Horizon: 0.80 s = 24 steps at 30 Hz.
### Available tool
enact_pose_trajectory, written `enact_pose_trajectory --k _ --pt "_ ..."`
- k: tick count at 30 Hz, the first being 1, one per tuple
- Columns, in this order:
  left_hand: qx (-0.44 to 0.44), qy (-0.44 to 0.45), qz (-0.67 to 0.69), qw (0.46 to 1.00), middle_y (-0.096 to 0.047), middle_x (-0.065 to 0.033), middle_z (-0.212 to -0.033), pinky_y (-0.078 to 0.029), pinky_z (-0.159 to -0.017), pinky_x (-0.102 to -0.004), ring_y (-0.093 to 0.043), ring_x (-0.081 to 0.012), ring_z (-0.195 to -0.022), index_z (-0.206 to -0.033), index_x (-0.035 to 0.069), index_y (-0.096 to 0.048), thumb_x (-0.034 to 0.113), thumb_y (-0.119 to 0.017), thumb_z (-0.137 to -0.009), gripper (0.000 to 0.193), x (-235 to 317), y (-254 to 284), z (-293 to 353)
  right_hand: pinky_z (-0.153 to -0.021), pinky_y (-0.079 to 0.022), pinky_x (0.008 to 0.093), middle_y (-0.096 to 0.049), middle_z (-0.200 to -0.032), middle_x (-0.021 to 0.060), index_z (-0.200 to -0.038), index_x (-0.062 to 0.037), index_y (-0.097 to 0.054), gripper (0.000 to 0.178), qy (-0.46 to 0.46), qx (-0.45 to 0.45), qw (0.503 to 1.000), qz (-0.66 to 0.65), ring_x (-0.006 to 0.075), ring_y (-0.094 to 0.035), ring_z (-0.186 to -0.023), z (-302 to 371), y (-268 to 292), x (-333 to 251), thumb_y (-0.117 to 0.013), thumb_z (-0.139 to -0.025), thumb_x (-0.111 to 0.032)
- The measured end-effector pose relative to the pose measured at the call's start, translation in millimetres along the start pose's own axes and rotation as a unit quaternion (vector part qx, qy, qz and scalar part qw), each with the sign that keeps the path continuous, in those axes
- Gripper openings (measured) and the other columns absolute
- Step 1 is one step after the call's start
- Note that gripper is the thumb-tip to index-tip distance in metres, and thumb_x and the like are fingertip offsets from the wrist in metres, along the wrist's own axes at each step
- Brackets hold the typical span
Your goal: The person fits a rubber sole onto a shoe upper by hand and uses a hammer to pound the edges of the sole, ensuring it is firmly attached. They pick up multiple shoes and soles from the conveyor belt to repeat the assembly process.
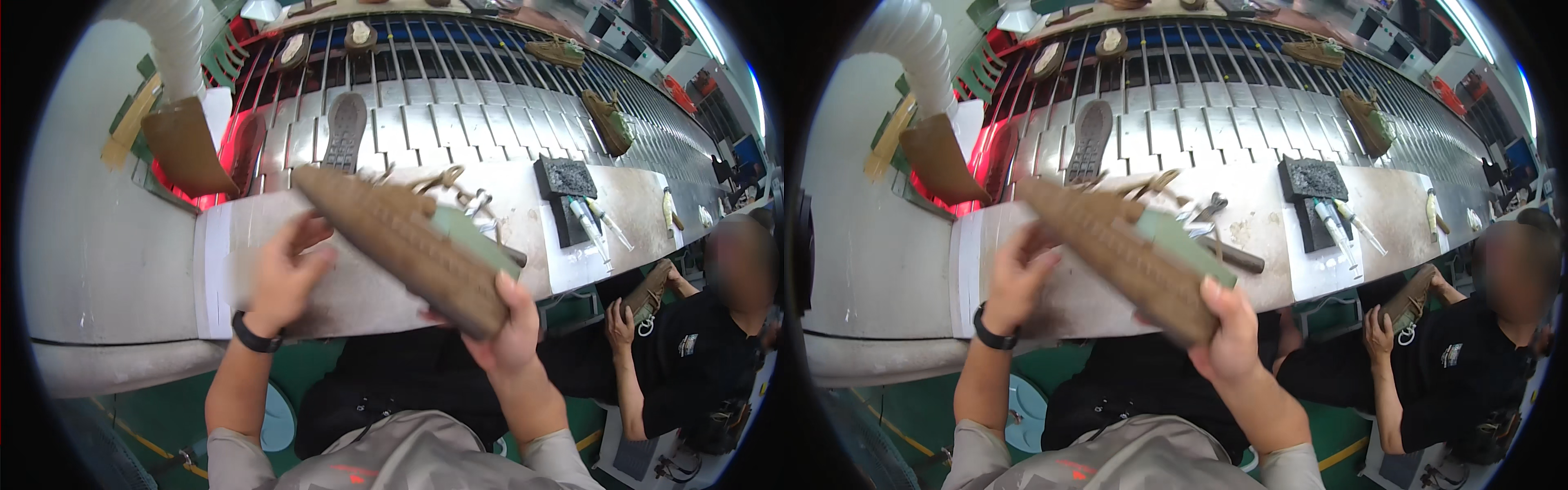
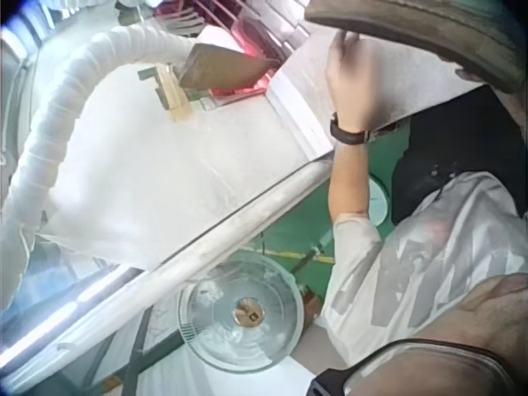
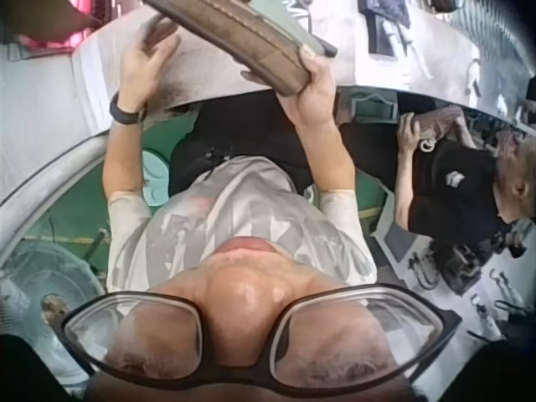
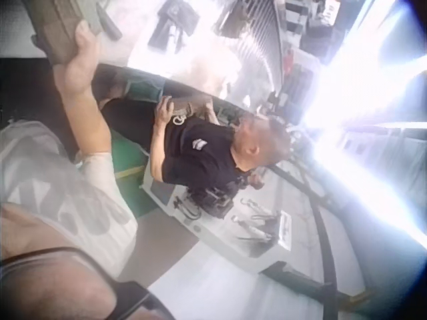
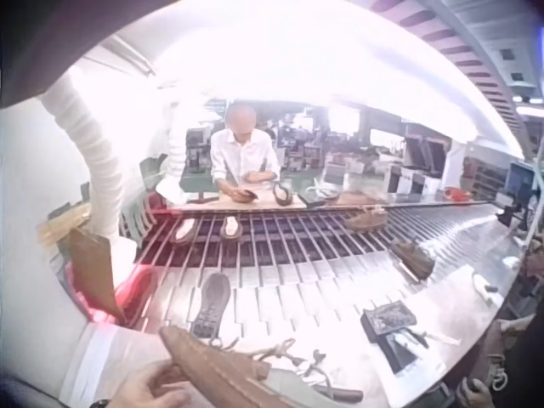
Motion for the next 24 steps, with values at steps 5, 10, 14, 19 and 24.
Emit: enact_pose_trajectory --k 5,10,14,19,24 --pt "-0.053 -0.237 -0.467 0.850 -0.065 -0.0248 -0.136 -0.051 -0.107 -0.0453 -0.064 -0.0396 -0.125 -0.136 0.001 -0.064 0.027 -0.083 -0.087 0.059 28 -74 5 -0.090 -0.053 0.0303 -0.074 -0.111 0.0126 -0.121 0.0081 -0.066 0.038 0.254 0.147 0.923 0.247 0.0198 -0.069 -0.098 -139 57 -94 -0.070 -0.099 -0.023" --pt "0.034 -0.139 -0.463 0.875 -0.072 -0.0207 -0.122 -0.053 -0.099 -0.0477 -0.067 -0.0378 -0.116 -0.129 0.001 -0.067 0.033 -0.083 -0.087 0.055 20 -52 -77 -0.103 -0.051 0.0433 -0.072 -0.123 0.0263 -0.130 0.0033 -0.065 0.054 0.256 0.214 0.735 0.591 0.0402 -0.069 -0.116 -246 102 -142 -0.073 -0.088 -0.030" --pt "0.037 0.058 -0.515 0.854 -0.071 -0.0198 -0.117 -0.057 -0.093 -0.0466 -0.069 -0.0369 -0.114 -0.126 0.000 -0.067 0.058 -0.085 -0.079 0.077 -20 -21 -167 -0.106 -0.049 0.0453 -0.070 -0.123 0.0289 -0.136 0.0032 -0.061 0.055 0.239 0.295 0.681 0.626 0.0425 -0.066 -0.119 -225 74 -113 -0.069 -0.087 -0.021" --pt "-0.010 0.062 -0.584 0.809 -0.073 -0.0293 -0.103 -0.057 -0.093 -0.0482 -0.072 -0.0426 -0.103 -0.111 -0.008 -0.070 0.046 -0.079 -0.083 0.062 -34 -8 -230 -0.089 -0.058 0.0361 -0.075 -0.106 0.0168 -0.121 0.0077 -0.067 0.037 0.156 0.064 0.839 0.517 0.0257 -0.075 -0.098 -201 52 -58 -0.073 -0.092 -0.013" --pt "-0.087 0.068 0.007 0.994 -0.076 -0.0092 -0.097 -0.060 -0.073 -0.0342 -0.075 -0.0198 -0.085 -0.117 -0.002 -0.070 0.012 -0.059 -0.095 0.028 -10 -55 -231 -0.089 -0.059 0.0298 -0.075 -0.104 0.0148 -0.120 0.0111 -0.066 0.039 0.178 0.063 0.920 0.343 0.0216 -0.076 -0.099 -194 53 -71 -0.070 -0.101 -0.023"
Point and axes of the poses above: each hand's wrist, its own z-axis away from the middle knuckle, its own y-axis out of the back of the hand, x = y × z, the point moved 10 cm from there along -z, towards the middle knuckle
